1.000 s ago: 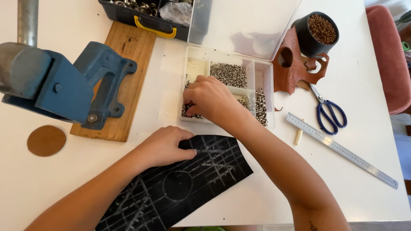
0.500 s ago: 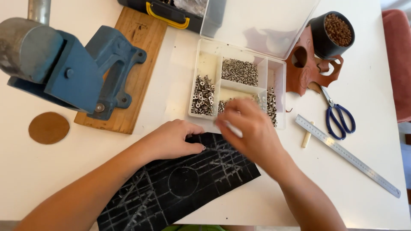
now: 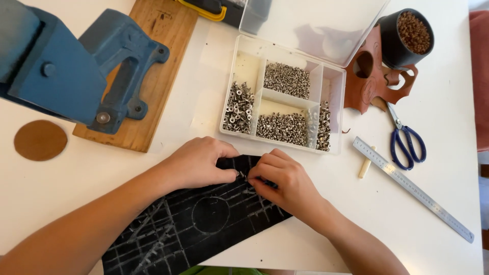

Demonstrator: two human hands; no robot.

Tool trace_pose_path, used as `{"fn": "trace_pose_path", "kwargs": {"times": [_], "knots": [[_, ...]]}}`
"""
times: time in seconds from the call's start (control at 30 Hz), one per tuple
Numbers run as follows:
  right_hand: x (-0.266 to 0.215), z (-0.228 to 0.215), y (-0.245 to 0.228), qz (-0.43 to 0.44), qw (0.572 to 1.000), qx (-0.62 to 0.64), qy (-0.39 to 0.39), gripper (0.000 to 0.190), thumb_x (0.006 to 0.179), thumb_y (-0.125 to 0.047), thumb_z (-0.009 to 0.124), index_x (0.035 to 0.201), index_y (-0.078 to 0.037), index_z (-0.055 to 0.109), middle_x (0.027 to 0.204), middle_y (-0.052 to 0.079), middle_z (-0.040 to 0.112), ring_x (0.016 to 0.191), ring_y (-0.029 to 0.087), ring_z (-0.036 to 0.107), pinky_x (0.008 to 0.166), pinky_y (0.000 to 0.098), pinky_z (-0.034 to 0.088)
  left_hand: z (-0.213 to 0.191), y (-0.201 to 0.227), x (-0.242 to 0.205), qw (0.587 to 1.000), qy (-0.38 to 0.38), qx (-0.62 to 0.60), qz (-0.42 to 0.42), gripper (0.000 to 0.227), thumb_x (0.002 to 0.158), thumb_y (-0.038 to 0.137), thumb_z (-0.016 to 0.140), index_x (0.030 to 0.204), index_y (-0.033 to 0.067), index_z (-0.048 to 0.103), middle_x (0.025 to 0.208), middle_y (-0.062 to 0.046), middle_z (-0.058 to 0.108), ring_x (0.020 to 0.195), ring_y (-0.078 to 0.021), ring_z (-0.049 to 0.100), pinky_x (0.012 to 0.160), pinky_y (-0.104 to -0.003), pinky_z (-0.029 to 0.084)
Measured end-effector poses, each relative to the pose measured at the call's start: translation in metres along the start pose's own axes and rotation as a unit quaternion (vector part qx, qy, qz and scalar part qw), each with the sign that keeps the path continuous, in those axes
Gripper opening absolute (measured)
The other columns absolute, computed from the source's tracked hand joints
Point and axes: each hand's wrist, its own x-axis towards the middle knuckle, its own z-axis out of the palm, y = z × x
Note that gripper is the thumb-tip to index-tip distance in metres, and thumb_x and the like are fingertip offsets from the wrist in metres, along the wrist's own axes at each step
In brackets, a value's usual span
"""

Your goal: Inserting metal eyelets into pre-punched holes in a black leather component

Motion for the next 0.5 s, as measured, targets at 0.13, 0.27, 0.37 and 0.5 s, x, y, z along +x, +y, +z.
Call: {"fn": "trace_pose_path", "kwargs": {"times": [0.13,0.27,0.37,0.5], "knots": [[-0.002,0.006,0.007,-0.003,1.000,0.011,0.005,0.005,0.089,-0.011,0.072,0.085,-0.010,0.069,0.077,0.006,0.060,0.075,0.028,0.062,0.069,0.0364,0.056,0.004,-0.004,0.003,1.000,0.005,0.004,0.000,0.028,0.071,0.043,0.071,0.073,0.0154,0.069,0.069,-0.009,0.069,0.078,-0.0377,0.071,0.072,-0.043,0.054],[-0.003,0.010,0.011,0.015,0.999,0.034,0.022,0.004,0.088,-0.009,0.073,0.085,-0.010,0.070,0.074,0.004,0.060,0.073,0.026,0.061,0.069,0.0356,0.055,0.004,-0.005,0.004,1.000,0.004,0.010,0.004,0.030,0.072,0.045,0.071,0.073,0.0150,0.069,0.070,-0.008,0.070,0.078,-0.0373,0.071,0.071,-0.043,0.054],[-0.001,0.013,0.009,0.012,0.998,0.041,0.040,0.006,0.086,-0.008,0.075,0.084,-0.010,0.070,0.071,0.004,0.058,0.070,0.026,0.061,0.067,0.0356,0.055,0.005,-0.009,0.004,1.000,0.004,0.012,0.007,0.029,0.071,0.044,0.071,0.073,0.0148,0.069,0.070,-0.008,0.071,0.078,-0.0377,0.071,0.071,-0.043,0.054],[-0.003,0.021,0.015,0.005,0.995,0.059,0.074,0.009,0.083,-0.007,0.078,0.081,-0.009,0.069,0.066,0.004,0.054,0.065,0.024,0.059,0.064,0.0339,0.054,0.002,-0.002,-0.001,1.000,0.013,0.011,0.018,0.031,0.065,0.046,0.076,0.074,0.0174,0.072,0.069,-0.005,0.071,0.078,-0.0350,0.072,0.073,-0.041,0.056]]}}
